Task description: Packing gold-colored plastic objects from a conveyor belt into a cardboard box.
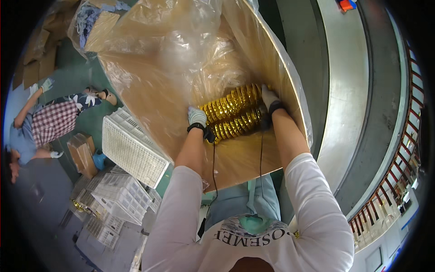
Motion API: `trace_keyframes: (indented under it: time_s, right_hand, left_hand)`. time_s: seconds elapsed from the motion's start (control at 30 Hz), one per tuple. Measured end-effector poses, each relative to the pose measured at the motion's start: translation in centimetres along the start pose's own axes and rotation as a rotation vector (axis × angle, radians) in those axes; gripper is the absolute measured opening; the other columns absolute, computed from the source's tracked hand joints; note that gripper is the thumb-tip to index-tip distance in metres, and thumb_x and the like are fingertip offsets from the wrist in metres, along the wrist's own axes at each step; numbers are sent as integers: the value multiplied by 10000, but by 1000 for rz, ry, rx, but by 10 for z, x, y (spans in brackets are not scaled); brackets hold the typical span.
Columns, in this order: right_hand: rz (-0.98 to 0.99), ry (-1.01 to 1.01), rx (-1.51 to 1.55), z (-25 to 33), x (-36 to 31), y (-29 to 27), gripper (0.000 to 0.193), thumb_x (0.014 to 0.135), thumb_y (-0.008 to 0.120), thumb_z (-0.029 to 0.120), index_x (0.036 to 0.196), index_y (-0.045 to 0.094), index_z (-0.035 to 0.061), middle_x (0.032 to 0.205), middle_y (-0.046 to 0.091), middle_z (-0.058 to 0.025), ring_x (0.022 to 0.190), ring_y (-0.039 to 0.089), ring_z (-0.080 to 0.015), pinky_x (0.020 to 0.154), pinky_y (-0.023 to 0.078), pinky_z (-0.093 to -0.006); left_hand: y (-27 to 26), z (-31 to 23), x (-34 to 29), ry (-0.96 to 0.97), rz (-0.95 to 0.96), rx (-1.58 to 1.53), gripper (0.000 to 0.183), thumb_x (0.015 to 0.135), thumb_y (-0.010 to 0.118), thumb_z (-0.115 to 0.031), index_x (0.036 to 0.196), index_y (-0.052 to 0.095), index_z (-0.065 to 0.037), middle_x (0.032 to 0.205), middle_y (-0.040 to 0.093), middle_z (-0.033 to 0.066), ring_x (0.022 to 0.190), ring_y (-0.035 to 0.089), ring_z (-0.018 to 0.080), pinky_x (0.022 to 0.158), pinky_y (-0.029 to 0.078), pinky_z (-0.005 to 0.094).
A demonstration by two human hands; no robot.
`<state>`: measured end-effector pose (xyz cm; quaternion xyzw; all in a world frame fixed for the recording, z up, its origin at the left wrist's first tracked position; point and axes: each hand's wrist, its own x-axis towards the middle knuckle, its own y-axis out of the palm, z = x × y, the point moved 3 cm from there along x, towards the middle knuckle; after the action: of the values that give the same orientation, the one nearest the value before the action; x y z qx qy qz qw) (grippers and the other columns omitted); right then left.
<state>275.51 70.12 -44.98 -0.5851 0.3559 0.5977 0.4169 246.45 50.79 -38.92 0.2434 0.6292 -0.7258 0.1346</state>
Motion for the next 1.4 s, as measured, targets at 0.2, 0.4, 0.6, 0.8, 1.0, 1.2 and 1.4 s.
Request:
trace_keyframes:
  time_s: [0.2,0.4,0.6,0.8,1.0,1.2,1.4]
  right_hand:
    - [-275,-451,-1096,-2,0,-29,515,1004,334,331,1473,415,134,1580,292,-143,1438,316,-328,1148,287,-475]
    - [-285,-857,-1380,-22,-134,-35,654,890,454,107,1527,326,180,1591,254,-147,1432,294,-388,1176,213,-537]
    - [-295,-1143,-1025,-108,-234,-105,611,845,614,192,1428,445,125,1465,436,-181,1296,471,-390,1063,382,-528]
    - [-358,-1708,-459,-281,-381,-198,454,795,639,142,1234,591,35,1097,644,-195,1039,618,-388,902,505,-459]
    - [-487,-1536,116,-603,-438,-359,494,882,586,144,1355,504,31,1285,560,-213,1199,527,-396,1053,400,-463]
    - [-1262,-834,655,-1042,-379,-444,642,847,645,140,1429,411,5,1373,499,-230,1282,470,-387,1117,348,-436]
    - [-1936,-11,751,-1292,-381,-442,879,694,804,228,1436,369,44,1453,371,-235,1333,372,-424,1136,315,-482]
  left_hand:
    - [17,-71,-75,1005,34,335,496,889,590,-244,1349,499,-81,1424,460,219,1312,436,382,1122,305,513]
    - [43,-110,-176,1168,193,498,791,859,576,-581,1500,358,-173,1596,191,191,1451,224,380,1134,144,656]
    - [86,-71,-262,1213,56,525,801,865,574,-540,1505,339,-120,1575,240,225,1421,297,396,1103,241,631]
    - [75,-5,-321,1222,320,9,673,862,678,-307,1383,430,41,1372,515,274,1290,484,400,1084,386,424]
    - [54,56,-496,1234,238,-211,534,1011,511,-243,1418,398,84,1463,453,213,1337,443,289,1118,338,354]
    - [149,136,-819,1721,229,-212,461,1008,513,-185,1381,458,80,1390,520,190,1264,493,283,1106,355,367]
    - [291,260,-1046,1880,927,168,537,949,615,-154,1418,430,34,1426,484,176,1314,455,266,1125,331,377]
